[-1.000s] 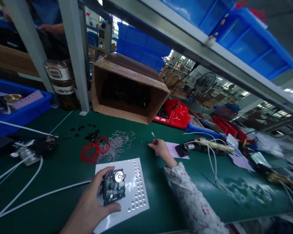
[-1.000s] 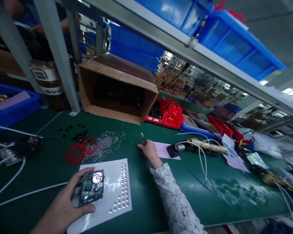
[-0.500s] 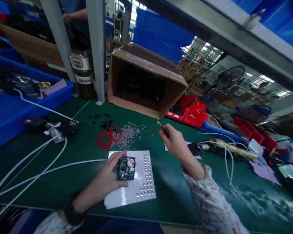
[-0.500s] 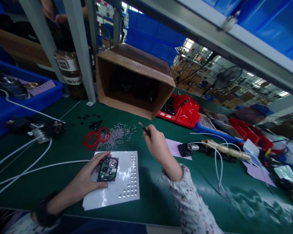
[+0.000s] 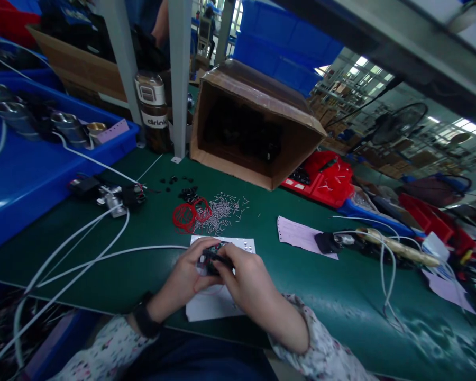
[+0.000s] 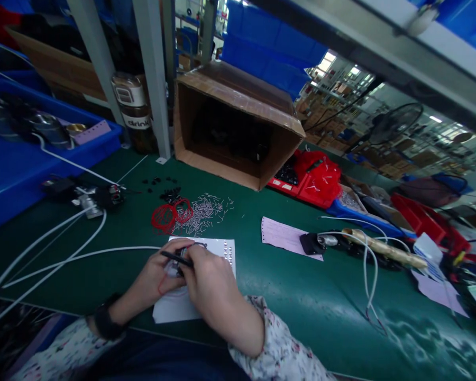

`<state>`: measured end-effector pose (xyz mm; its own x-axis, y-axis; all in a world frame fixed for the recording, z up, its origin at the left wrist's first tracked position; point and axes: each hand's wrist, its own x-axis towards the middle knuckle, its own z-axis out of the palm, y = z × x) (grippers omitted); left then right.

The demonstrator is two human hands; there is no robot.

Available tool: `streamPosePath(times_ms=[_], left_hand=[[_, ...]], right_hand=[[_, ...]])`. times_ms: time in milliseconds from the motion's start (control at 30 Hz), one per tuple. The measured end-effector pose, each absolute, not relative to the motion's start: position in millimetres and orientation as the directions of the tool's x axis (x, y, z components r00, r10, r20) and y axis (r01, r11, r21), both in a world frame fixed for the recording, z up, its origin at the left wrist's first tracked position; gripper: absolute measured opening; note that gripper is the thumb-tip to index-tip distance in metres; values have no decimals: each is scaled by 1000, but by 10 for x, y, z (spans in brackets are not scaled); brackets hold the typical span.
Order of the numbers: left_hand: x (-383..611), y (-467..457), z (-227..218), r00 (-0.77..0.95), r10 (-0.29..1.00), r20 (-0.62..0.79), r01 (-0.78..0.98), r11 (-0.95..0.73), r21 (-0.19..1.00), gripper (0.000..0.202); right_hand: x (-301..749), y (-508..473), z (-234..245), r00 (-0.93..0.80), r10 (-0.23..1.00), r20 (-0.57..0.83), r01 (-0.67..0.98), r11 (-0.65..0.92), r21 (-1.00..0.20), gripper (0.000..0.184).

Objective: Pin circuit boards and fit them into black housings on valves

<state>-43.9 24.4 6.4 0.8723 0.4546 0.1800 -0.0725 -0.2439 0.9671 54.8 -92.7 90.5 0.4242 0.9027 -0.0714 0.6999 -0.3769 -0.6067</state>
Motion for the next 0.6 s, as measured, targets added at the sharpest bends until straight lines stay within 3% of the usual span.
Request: streamPosePath(times_ms=[267,500,600], left_hand=[[-443,234,94,867,478,140,-19,-248,969,65],[-439,241,95,873,472,127,-10,-242,970,60],[-457,229,130,884,454,107,8,-244,970,58]], right_hand=[[813,-946,952,512,859,9,684,-401,-609,8],[968,-884,805,527,847,71,665,-358,-655,3],[1114,-818,778,449,893,-23,590,-315,-743,6]])
